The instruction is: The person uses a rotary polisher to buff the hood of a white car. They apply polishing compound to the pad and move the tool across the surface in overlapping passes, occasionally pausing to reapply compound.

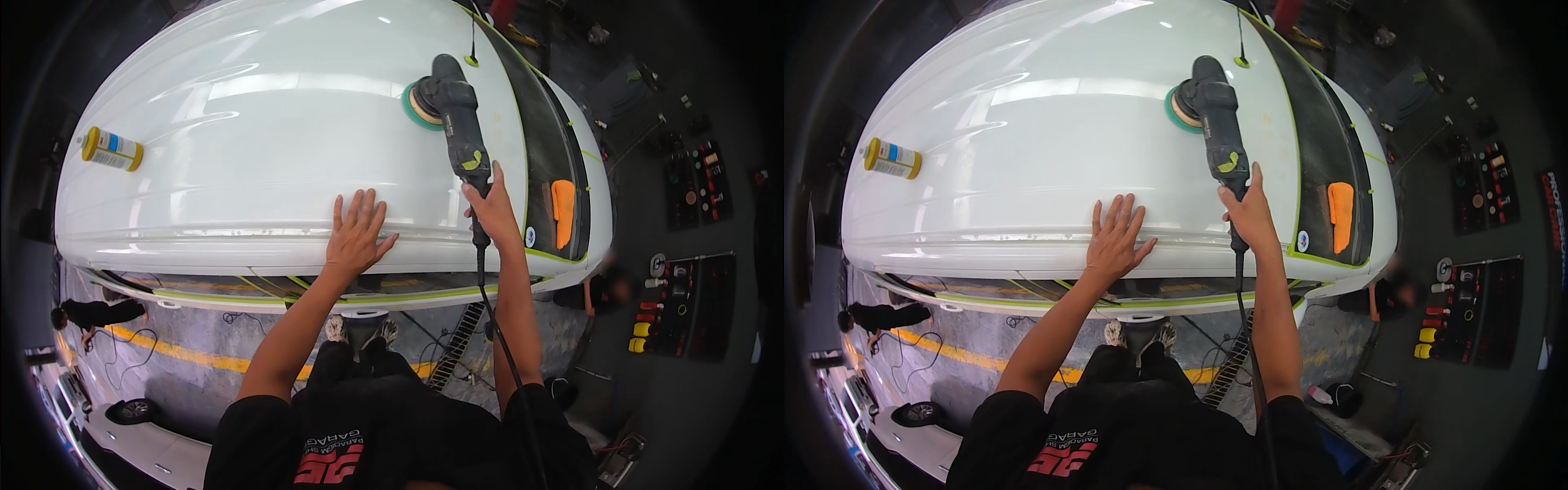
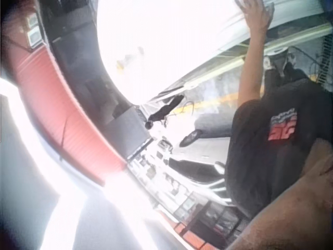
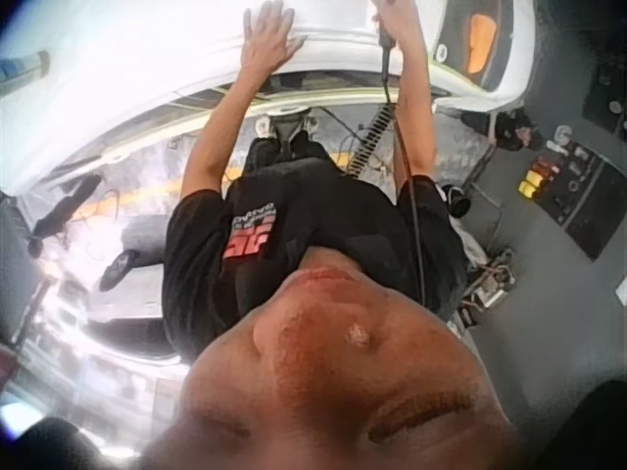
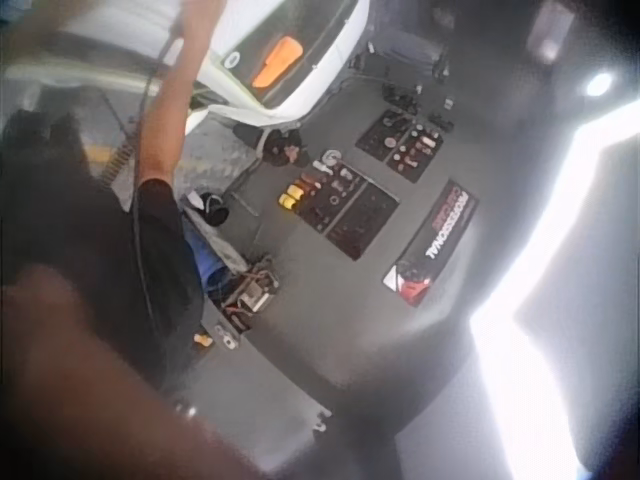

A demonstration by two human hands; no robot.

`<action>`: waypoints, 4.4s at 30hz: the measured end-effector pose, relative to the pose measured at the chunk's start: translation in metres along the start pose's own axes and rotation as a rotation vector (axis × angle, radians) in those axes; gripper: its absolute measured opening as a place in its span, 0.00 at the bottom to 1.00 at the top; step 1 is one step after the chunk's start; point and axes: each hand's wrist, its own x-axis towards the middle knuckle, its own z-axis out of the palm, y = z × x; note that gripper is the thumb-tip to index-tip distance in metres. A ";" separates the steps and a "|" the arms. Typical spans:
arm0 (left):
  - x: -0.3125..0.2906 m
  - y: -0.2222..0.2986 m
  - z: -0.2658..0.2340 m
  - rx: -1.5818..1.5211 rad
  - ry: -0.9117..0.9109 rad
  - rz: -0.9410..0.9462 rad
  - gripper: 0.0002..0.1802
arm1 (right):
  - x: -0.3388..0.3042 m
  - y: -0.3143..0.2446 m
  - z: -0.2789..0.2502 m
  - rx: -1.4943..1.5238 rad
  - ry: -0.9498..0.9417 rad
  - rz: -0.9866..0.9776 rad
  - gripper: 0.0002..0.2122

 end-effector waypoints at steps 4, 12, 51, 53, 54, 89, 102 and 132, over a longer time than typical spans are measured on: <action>0.005 0.003 0.005 -0.011 0.045 0.014 0.37 | 0.009 0.006 0.012 -0.063 0.047 -0.019 0.43; 0.003 0.006 0.001 -0.036 0.030 -0.004 0.36 | 0.006 0.012 0.037 -0.261 0.119 -0.091 0.42; -0.060 -0.185 -0.071 0.139 0.110 -0.357 0.32 | -0.007 -0.074 0.114 -0.490 -0.048 -0.132 0.40; -0.062 -0.184 -0.070 0.154 0.118 -0.365 0.32 | -0.011 -0.066 0.105 -0.490 -0.044 -0.125 0.40; -0.062 -0.187 -0.070 0.163 0.122 -0.358 0.32 | -0.014 -0.060 0.097 -0.485 -0.031 -0.115 0.40; 0.192 -0.138 -0.103 -0.326 0.118 0.090 0.27 | -0.075 -0.064 0.129 -0.344 -0.164 -0.183 0.40; 0.121 0.069 -0.018 -0.246 -0.119 0.337 0.42 | -0.100 0.094 -0.048 -0.233 0.213 -0.029 0.38; 0.002 0.018 0.008 0.103 -0.063 -0.045 0.39 | 0.167 0.026 -0.110 -0.307 0.158 0.107 0.39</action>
